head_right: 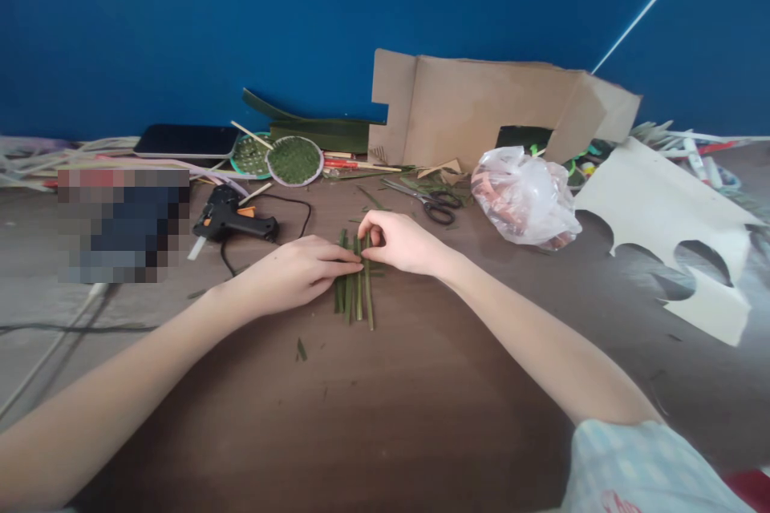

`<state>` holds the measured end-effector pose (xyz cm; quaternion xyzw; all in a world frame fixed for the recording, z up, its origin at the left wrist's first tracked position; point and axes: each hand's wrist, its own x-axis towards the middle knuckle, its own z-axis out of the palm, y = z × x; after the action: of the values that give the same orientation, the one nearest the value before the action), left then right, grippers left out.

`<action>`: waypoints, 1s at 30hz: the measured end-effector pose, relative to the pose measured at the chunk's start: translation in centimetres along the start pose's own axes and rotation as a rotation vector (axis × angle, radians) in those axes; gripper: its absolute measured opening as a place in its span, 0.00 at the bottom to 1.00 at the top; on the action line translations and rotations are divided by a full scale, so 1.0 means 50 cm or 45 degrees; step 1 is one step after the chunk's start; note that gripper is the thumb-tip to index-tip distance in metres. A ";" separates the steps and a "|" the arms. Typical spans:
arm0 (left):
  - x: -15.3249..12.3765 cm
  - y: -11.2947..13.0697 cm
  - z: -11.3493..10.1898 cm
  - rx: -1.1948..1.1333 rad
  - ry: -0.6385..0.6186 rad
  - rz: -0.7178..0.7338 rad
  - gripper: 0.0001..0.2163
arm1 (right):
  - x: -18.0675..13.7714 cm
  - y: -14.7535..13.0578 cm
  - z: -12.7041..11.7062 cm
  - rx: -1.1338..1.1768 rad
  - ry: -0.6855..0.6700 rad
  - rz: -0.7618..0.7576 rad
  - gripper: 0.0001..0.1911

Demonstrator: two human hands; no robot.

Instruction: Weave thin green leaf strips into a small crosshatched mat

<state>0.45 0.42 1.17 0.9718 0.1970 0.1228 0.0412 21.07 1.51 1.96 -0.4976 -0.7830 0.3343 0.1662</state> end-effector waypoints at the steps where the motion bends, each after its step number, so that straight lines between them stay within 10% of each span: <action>1: 0.000 0.000 0.000 -0.003 -0.006 -0.003 0.16 | 0.000 0.000 0.000 -0.006 0.000 -0.002 0.08; 30: 0.003 0.020 -0.003 0.164 -0.086 0.078 0.14 | 0.000 0.008 0.002 0.009 0.019 -0.009 0.11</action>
<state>0.93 -0.42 1.51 0.9816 0.1732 0.0782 -0.0188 21.24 1.59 1.62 -0.4968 -0.7821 0.3328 0.1751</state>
